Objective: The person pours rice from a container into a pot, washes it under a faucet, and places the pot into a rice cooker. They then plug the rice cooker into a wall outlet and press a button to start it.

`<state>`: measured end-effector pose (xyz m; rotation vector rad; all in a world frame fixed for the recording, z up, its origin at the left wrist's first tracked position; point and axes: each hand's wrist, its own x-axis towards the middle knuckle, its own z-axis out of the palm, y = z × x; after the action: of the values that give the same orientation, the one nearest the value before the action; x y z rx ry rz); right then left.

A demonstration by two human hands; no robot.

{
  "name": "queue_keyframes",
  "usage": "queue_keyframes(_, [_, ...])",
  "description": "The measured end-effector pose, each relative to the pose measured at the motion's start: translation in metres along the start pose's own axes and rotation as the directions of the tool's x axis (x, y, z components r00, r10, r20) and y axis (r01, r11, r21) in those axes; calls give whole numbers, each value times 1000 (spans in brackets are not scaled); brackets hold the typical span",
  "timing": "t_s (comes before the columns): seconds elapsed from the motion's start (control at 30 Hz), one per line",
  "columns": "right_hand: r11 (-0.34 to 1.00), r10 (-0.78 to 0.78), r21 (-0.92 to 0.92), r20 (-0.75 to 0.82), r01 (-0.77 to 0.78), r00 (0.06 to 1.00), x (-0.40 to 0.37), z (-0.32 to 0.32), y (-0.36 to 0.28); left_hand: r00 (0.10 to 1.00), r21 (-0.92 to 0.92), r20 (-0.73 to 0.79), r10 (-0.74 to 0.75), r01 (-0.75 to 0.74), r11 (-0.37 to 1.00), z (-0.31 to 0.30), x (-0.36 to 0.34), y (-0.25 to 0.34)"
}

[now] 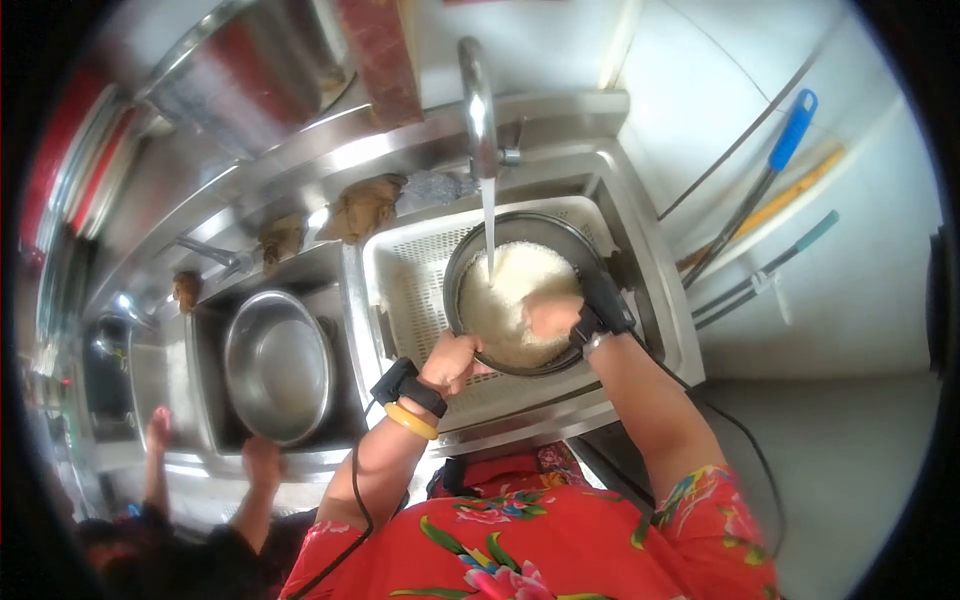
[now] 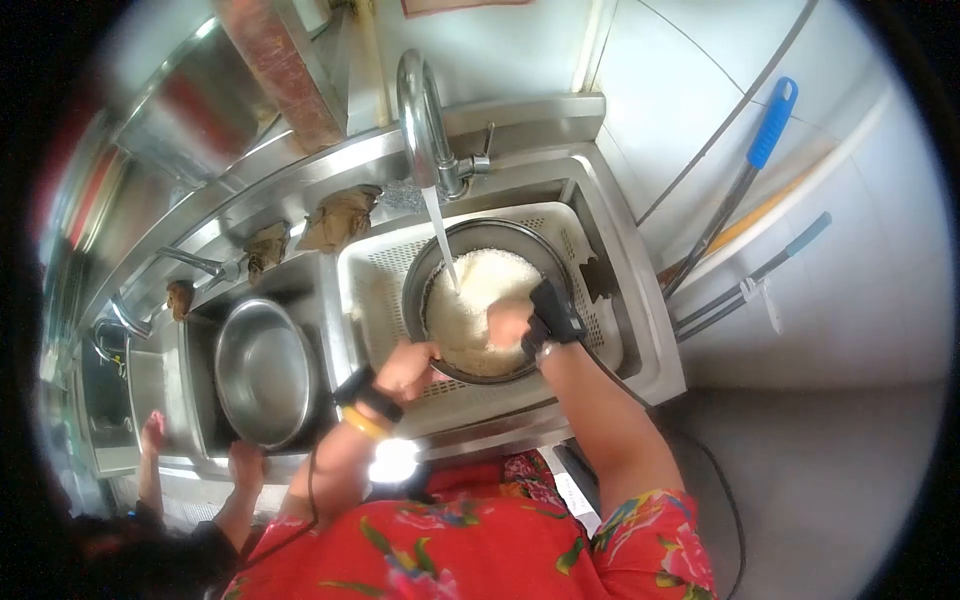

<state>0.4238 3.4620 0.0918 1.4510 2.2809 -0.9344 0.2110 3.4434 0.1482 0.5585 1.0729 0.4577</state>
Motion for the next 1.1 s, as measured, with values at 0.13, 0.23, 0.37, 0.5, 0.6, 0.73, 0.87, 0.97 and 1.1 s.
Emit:
queue_keyframes(0.13, [984,-174,-136,-873,114,456,62,9,0,999,6,-38,-25,25,1000,4,5,-6])
queue_keyframes(0.23, [978,-132,-206,-466,38,875,10,-16,-64,998,57,18,54,-55,997,10,-2,1])
queue_keyframes(0.37, [991,-39,109,-283,73,958,4,-3,-12,999,28,-45,26,-25,999,9,-10,10])
queue_keyframes(0.5, [921,389,254,-590,-294,708,23,-36,18,1000,98,-21,-5,7,995,14,-18,12])
queue_keyframes(0.6, [989,140,119,-548,-88,825,29,-54,-37,997,186,-75,13,1,983,27,-22,18])
queue_keyframes(0.73, [988,-154,-26,-56,153,986,5,-28,-76,996,47,-31,81,-79,996,15,-12,13])
queue_keyframes(0.87, [965,-56,209,-435,161,899,-27,-54,-36,998,143,-60,17,-9,990,14,-23,19])
queue_keyframes(0.97, [954,279,178,-216,-243,936,-21,-68,-10,998,131,-39,46,-41,990,13,-22,17])
queue_keyframes(1.1, [869,436,257,4,-422,900,6,2,9,996,62,-27,84,-82,995,12,-18,8])
